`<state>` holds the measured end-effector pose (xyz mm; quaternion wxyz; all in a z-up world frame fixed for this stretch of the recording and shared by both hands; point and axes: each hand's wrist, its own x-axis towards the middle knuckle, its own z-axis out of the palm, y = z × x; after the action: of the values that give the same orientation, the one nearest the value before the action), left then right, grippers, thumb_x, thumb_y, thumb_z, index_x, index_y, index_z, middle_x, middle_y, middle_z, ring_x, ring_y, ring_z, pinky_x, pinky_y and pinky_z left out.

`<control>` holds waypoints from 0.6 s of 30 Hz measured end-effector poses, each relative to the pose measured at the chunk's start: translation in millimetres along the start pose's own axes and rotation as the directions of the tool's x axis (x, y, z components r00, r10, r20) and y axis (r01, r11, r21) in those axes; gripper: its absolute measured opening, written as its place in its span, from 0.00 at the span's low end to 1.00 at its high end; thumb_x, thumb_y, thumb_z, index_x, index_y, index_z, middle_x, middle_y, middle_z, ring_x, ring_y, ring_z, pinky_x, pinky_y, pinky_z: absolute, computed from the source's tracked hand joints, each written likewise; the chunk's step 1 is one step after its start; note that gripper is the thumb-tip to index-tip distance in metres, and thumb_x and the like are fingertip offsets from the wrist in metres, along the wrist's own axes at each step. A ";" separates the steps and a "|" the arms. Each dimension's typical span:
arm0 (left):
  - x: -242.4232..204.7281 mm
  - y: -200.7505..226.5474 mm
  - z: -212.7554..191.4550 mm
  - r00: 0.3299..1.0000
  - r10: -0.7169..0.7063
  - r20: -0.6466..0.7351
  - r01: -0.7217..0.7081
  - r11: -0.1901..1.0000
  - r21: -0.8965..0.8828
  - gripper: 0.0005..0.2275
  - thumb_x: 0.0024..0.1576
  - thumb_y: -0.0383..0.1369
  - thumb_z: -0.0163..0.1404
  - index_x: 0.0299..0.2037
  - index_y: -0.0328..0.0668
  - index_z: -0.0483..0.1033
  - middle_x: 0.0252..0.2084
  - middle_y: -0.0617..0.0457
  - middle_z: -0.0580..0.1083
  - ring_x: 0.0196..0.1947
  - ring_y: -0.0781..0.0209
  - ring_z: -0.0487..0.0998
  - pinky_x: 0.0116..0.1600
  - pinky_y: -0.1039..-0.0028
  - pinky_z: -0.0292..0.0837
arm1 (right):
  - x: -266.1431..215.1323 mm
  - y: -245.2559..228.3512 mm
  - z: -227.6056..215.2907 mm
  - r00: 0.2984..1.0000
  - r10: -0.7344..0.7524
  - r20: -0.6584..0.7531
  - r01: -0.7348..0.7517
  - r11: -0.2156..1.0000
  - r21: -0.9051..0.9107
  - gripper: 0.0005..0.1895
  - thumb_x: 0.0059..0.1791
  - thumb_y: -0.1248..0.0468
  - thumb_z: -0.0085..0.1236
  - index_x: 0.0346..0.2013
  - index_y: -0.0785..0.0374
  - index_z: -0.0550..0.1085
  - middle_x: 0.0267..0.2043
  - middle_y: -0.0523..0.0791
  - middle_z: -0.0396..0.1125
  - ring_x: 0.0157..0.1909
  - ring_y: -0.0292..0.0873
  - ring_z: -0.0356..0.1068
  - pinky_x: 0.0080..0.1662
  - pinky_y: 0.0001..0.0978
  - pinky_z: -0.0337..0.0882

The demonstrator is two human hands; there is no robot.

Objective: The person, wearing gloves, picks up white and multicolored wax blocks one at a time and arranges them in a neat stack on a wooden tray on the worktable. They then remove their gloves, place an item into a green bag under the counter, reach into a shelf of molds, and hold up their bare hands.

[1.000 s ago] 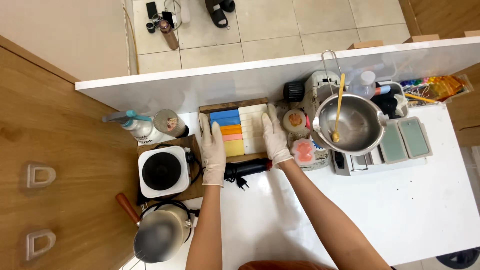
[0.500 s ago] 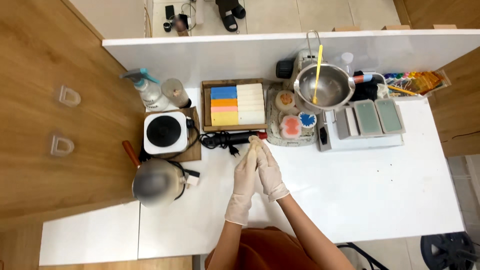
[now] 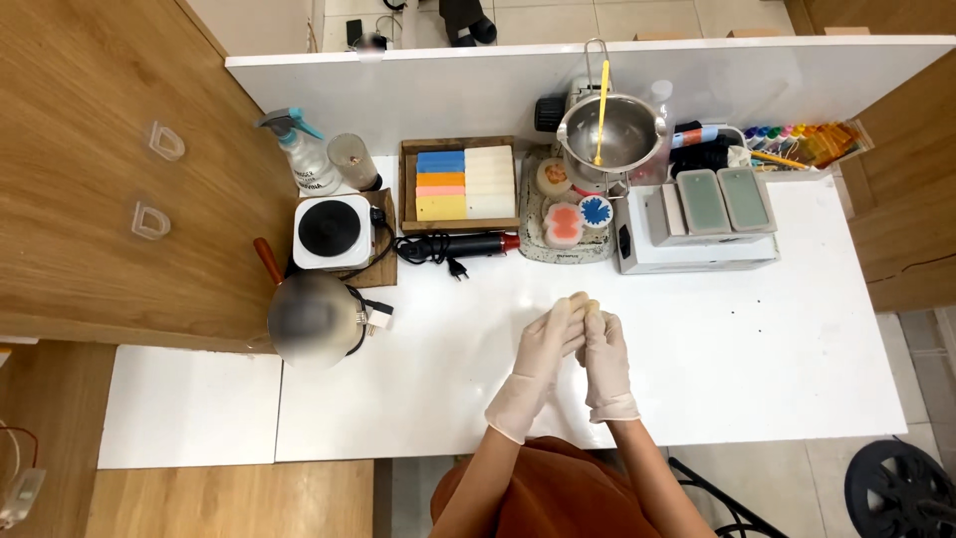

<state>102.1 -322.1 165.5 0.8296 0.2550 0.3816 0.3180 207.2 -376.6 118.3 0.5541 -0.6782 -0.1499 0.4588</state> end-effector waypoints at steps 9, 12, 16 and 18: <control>11.8 -44.0 70.9 0.999 0.030 -0.044 -0.035 0.992 -0.122 0.27 0.65 0.44 0.44 0.62 0.22 0.70 0.59 0.32 0.74 0.60 0.45 0.77 0.66 0.62 0.72 | 33.7 -21.1 -96.9 0.950 -0.265 0.164 0.262 0.964 0.039 0.18 0.60 0.56 0.46 0.31 0.63 0.70 0.29 0.35 0.58 0.31 0.29 0.53 0.33 0.22 0.59; 15.4 -60.3 110.7 0.998 -0.004 -0.062 -0.002 0.995 -0.099 0.26 0.64 0.44 0.44 0.63 0.25 0.69 0.61 0.33 0.73 0.61 0.44 0.75 0.65 0.61 0.72 | 47.7 -37.9 -142.3 0.944 -0.255 0.211 0.274 0.959 -0.068 0.16 0.59 0.57 0.47 0.30 0.62 0.72 0.27 0.35 0.59 0.30 0.29 0.54 0.33 0.23 0.60; 3.9 -73.8 167.7 1.000 -0.012 -0.008 0.011 0.993 -0.119 0.28 0.65 0.44 0.41 0.68 0.26 0.62 0.68 0.36 0.67 0.69 0.48 0.68 0.66 0.60 0.69 | 95.0 -44.9 -205.3 0.927 -0.294 0.235 0.321 0.943 -0.088 0.17 0.60 0.57 0.47 0.30 0.61 0.70 0.27 0.35 0.58 0.30 0.29 0.53 0.33 0.23 0.59; -12.6 -65.3 200.0 0.985 -0.011 0.172 0.023 0.997 -0.071 0.30 0.66 0.46 0.36 0.73 0.31 0.54 0.75 0.43 0.58 0.75 0.55 0.57 0.70 0.60 0.61 | 123.2 -53.0 -234.5 0.925 -0.337 0.174 0.341 0.940 0.006 0.17 0.61 0.58 0.47 0.29 0.60 0.68 0.26 0.35 0.59 0.29 0.28 0.52 0.31 0.23 0.56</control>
<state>276.5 -410.8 243.7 0.8708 0.2478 0.2989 0.3015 474.1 -414.8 101.0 0.6017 -0.6066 -0.3176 0.4112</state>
